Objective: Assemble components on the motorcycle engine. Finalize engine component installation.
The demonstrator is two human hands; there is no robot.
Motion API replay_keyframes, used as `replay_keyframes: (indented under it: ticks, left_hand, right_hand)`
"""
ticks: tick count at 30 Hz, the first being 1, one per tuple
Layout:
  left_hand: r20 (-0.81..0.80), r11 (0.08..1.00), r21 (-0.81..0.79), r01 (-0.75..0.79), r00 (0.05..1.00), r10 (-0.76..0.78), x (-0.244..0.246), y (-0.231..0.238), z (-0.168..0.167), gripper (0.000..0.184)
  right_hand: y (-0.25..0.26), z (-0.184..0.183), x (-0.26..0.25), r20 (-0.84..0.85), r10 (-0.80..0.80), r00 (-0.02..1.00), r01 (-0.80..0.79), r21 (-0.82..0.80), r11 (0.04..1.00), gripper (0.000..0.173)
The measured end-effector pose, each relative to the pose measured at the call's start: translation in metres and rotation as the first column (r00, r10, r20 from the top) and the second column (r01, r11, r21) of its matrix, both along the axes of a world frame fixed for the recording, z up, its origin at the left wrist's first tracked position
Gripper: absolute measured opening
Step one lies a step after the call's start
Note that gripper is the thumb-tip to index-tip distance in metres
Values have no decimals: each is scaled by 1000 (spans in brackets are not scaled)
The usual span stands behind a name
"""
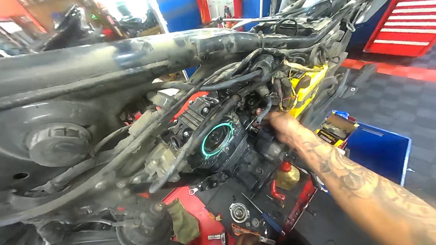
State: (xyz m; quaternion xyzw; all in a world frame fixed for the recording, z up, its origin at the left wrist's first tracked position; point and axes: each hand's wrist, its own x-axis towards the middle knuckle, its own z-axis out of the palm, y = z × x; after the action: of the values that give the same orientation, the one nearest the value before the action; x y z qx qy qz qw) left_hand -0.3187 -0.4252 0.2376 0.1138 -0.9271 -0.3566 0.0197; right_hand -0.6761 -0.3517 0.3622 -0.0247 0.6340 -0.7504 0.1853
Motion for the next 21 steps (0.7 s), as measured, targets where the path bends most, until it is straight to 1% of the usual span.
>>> replay_keyframes:
  ticks: [2, 4, 6, 8, 10, 12, 14, 16, 18, 21]
  left_hand:
    - [-56, 998, 8, -55, 997, 55, -10, -5, 19, 37]
    - [-155, 987, 95, -128, 978, 142, -31, -10, 50, 38]
    - [-264, 970, 162, -180, 940, 218, -59, -17, 80, 44]
    - [-305, 959, 164, -231, 913, 272, -86, -21, 108, 51]
    - [-291, 949, 139, -285, 904, 314, -109, -20, 127, 60]
    - [-262, 940, 101, -326, 903, 341, -127, -18, 136, 69]
    - [-231, 930, 86, -358, 900, 369, -138, -17, 139, 73]
    - [-227, 920, 97, -379, 892, 392, -144, -16, 136, 74]
    - [-234, 919, 115, -376, 889, 393, -148, -18, 132, 74]
    - [-240, 914, 145, -379, 883, 404, -154, -21, 130, 71]
  right_hand:
    - [1, 2, 3, 26, -25, 999, 24, 6, 1000, 24]
    - [2, 3, 6, 11, -38, 999, 38, 12, 999, 26]
    - [3, 1, 10, -10, -86, 996, 86, -13, 996, 30]
    - [7, 2, 16, -44, -130, 991, 128, -57, 990, 31]
    - [13, 2, 23, -91, -196, 976, 190, -64, 980, 27]
    - [22, -3, 30, -153, -235, 960, 226, -70, 971, 26]
    - [32, -7, 45, -240, -240, 941, 232, -63, 971, 27]
    - [41, -10, 60, -292, -273, 916, 266, -67, 962, 28]
    - [46, -15, 67, -317, -332, 888, 305, -132, 943, 26]
    - [55, -20, 73, -344, -345, 873, 304, -169, 937, 23]
